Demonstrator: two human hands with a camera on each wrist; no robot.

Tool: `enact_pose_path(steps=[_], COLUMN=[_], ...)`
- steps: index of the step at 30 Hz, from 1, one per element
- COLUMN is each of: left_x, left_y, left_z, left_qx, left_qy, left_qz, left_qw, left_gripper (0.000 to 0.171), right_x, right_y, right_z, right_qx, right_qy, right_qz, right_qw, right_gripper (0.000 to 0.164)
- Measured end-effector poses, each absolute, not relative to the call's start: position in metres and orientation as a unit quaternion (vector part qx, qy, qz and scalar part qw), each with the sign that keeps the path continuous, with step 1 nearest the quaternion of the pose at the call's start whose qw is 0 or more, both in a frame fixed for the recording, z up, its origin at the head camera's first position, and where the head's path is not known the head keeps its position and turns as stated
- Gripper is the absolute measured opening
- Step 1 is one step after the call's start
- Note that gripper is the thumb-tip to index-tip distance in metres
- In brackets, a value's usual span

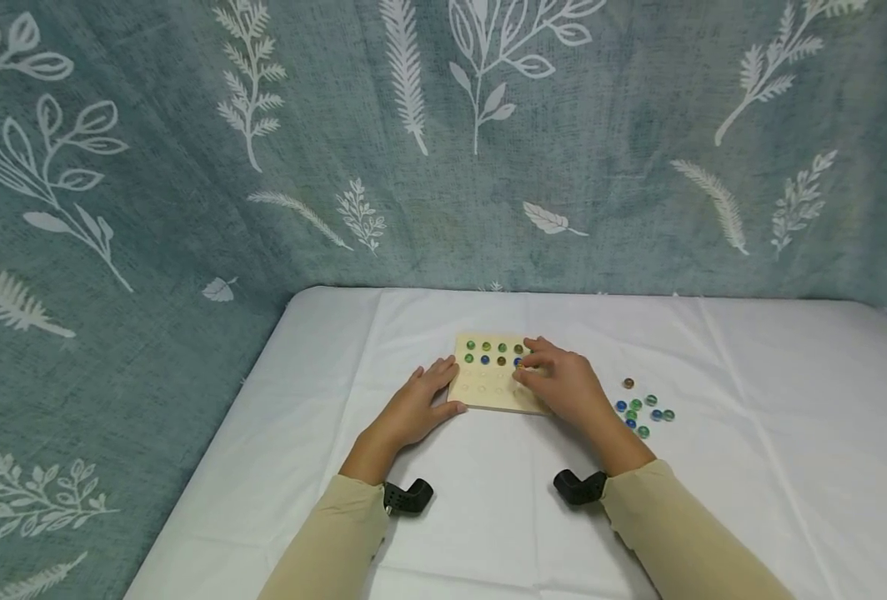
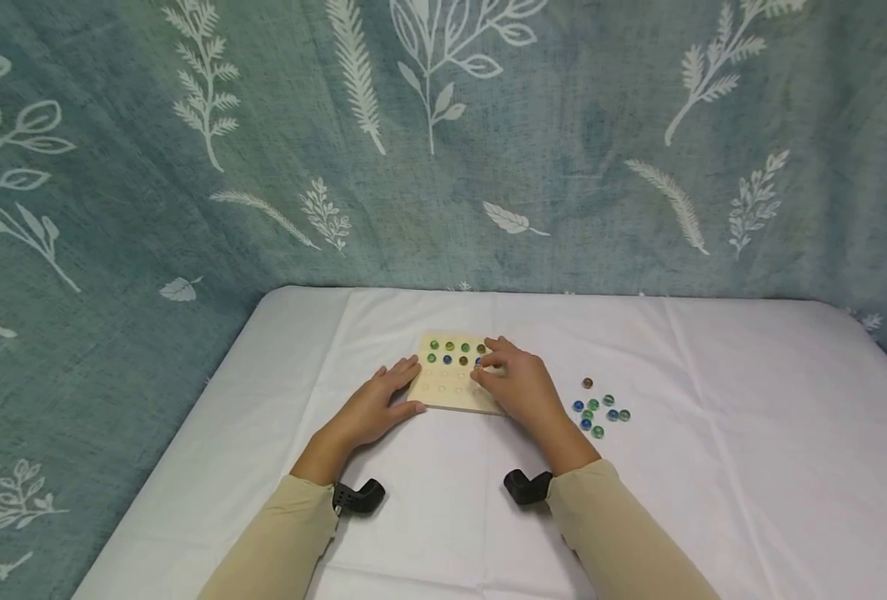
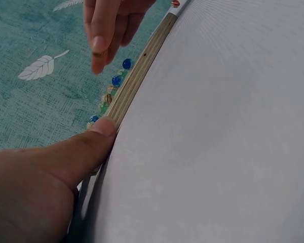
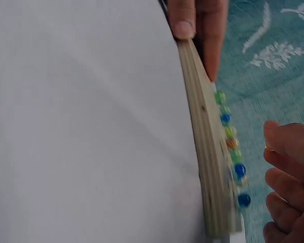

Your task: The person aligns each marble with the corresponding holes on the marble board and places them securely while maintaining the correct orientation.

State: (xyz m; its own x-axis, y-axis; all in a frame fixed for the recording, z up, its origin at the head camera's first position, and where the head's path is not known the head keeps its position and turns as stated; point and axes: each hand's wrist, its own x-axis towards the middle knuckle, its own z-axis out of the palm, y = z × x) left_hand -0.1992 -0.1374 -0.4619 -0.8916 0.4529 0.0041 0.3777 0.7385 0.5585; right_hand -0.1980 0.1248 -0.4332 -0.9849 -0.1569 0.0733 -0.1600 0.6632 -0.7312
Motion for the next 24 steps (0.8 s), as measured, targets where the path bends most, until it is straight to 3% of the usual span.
enact_pose_path(steps=[13, 24], left_x=[-0.201, -0.201], left_y=[-0.138, -0.139], left_z=[-0.461, -0.464], left_qx=[0.218, 0.217], left_qy=[0.932, 0.931], left_qz=[0.28, 0.285], left_qw=[0.069, 0.074], left_gripper=[0.075, 0.075], right_x=[-0.217, -0.227], right_y=[0.072, 0.052], right_z=[-0.436, -0.439], right_qx=[0.16, 0.166], right_qy=[-0.932, -0.949], right_qz=[0.326, 0.268], right_qw=[0.0, -0.005], right_gripper=[0.024, 0.022])
